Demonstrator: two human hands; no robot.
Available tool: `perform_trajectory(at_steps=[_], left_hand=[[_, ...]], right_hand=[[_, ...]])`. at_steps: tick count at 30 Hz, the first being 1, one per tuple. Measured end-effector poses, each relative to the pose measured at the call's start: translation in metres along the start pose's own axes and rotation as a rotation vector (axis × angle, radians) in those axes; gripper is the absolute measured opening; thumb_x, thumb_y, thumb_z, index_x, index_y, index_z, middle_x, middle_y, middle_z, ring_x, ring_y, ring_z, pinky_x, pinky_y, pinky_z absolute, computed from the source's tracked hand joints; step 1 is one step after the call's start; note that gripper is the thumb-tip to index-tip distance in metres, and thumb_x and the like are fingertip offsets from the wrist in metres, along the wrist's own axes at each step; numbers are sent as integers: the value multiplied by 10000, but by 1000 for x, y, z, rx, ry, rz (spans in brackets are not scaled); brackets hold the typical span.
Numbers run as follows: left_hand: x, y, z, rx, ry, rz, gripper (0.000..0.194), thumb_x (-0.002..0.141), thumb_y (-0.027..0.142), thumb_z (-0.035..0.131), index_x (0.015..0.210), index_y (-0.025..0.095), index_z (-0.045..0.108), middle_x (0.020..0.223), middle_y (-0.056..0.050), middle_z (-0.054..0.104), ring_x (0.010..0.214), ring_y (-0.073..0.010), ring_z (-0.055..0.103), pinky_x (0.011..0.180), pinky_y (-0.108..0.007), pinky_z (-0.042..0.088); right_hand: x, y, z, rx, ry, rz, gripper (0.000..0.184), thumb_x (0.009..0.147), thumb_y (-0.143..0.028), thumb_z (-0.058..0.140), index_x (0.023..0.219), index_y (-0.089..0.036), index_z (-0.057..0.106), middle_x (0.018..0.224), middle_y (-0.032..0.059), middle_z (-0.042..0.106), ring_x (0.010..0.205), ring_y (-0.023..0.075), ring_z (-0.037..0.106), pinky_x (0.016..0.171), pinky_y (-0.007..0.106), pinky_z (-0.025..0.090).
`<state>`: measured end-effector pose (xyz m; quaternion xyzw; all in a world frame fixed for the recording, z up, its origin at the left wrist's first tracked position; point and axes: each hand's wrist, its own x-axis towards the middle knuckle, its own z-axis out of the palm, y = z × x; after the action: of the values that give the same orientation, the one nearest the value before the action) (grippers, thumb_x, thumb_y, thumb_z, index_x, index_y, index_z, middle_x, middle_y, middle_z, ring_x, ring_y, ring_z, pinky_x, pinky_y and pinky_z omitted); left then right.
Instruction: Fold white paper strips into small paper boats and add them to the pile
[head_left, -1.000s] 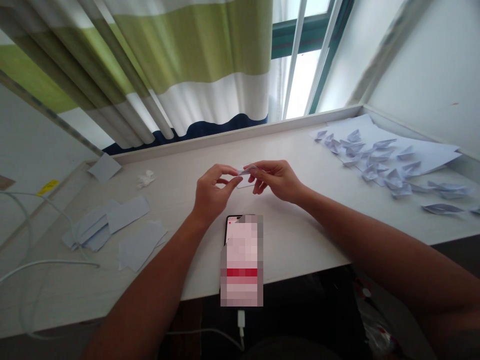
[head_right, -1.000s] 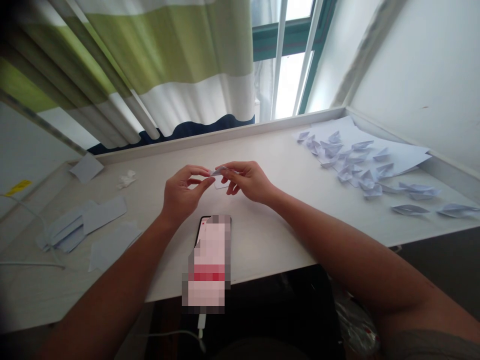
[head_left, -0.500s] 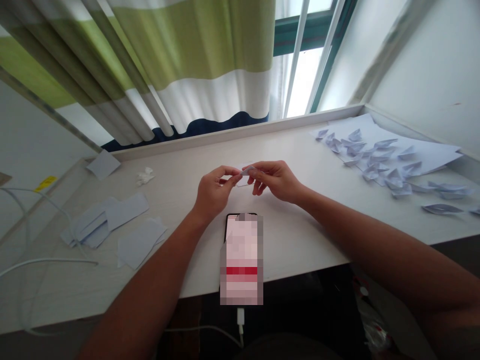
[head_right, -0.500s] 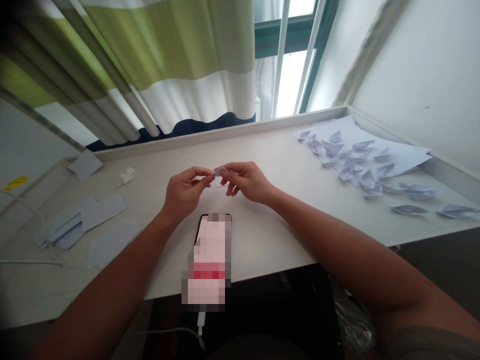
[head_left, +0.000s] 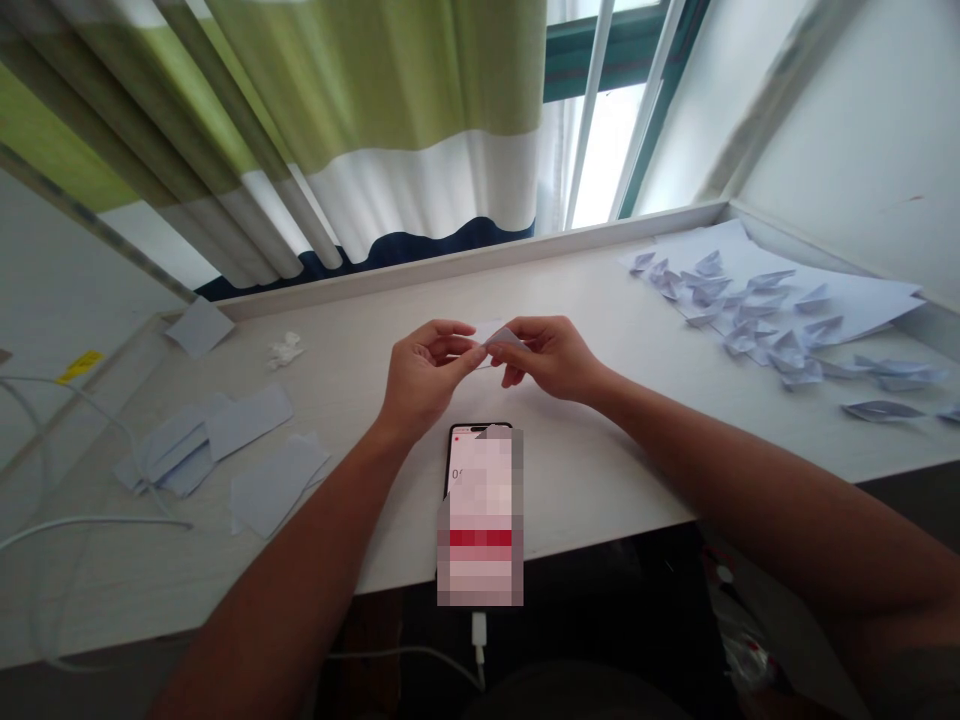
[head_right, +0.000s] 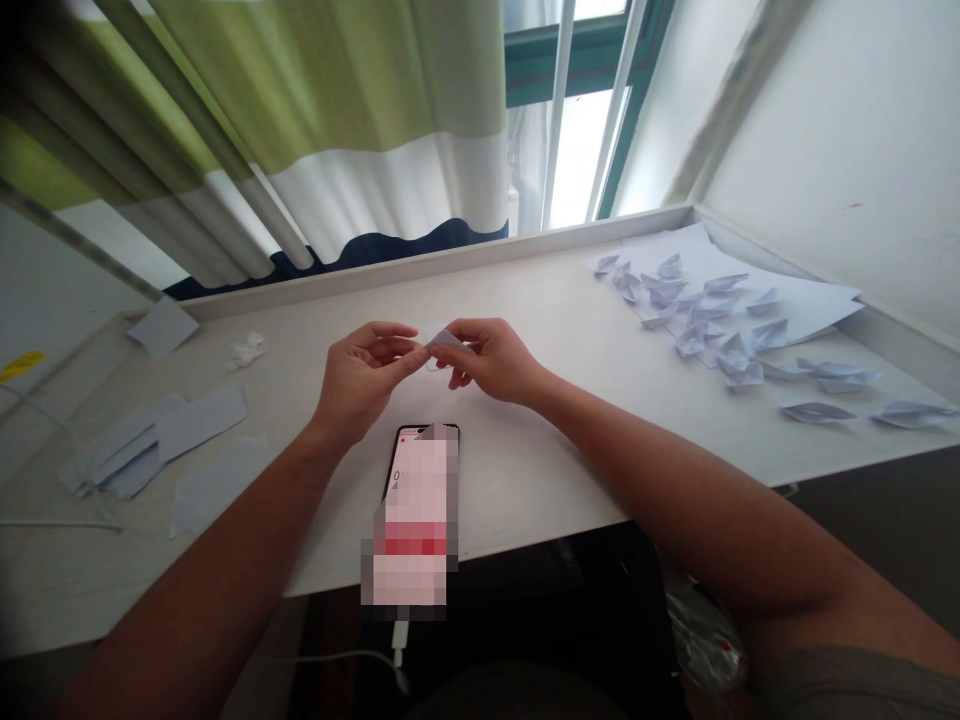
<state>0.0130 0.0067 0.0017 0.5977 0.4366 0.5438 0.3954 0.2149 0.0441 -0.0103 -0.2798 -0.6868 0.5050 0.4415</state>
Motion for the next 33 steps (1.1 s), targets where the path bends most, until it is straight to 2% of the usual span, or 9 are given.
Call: perform_trajectory(at_steps=[3,5,11,15,21,23,27,30,33], left_hand=[[1,2,0,-95,-48,-93,275,798,375,927,916,180,774,869,-40,806,840,-184,778,804,-320,627],[2,3,-2,-175,-95,-162,311,828,455,908,881,176,782,883,-54,810,851,-188,781,785,-315,623],[5,0,-10,-250,-195,-304,382,753,508,981,853,178,815,915,-64,819,859,-177,767,845,-328,623],[6,0,-15,-169,-247,-277,353,786,495,961,911,184,849,933,-76,825,886,-196,769,842,-343,622],[5,0,-19,154,-344,-140,340,926,502,824,972,166,821,912,-101,827,856,-229,774,759,-364,618],[5,-2,-17,220,-324,-90,333,964,498,777,940,166,765,878,-91,813,815,-216,767,739,-354,613],[6,-5,-16,217,-205,-22,314,1005,482,726,933,182,668,851,-61,779,770,-192,765,757,-347,619],[7,-6,-17,204,-128,9,313,1001,476,730,912,184,659,846,-60,770,765,-191,772,780,-352,624],[8,-6,-18,203,-101,11,300,978,461,754,891,184,677,835,-68,779,750,-200,773,758,-350,617]], right_hand=[[0,-1,-1,-5,21,-33,386,911,-540,842,908,-157,791,821,36,774,600,123,705,548,266,614],[0,-1,-1,-2,28,-44,364,910,-521,848,910,-160,799,808,29,772,594,120,700,544,261,611],[-1,-3,0,29,-10,-49,323,897,-467,863,894,-150,800,792,26,777,568,119,712,524,247,577],[-2,-6,-1,-5,-28,-30,318,900,-449,852,840,-145,780,738,19,760,561,118,702,525,241,565],[-2,-3,-2,-84,-71,40,366,913,-463,837,765,-143,740,686,14,728,571,120,702,516,224,547],[-1,-2,-2,-67,-93,71,400,894,-504,859,783,-140,734,709,24,742,581,128,717,523,229,568],[1,-4,-6,48,-65,100,514,894,-630,836,987,-128,769,903,86,816,649,160,778,576,269,649],[3,-6,-9,92,-21,120,568,923,-692,775,971,-126,765,934,120,830,652,171,793,573,277,660],[3,-5,-11,74,-5,117,546,878,-658,841,951,-122,767,882,116,829,643,175,792,583,285,664]])
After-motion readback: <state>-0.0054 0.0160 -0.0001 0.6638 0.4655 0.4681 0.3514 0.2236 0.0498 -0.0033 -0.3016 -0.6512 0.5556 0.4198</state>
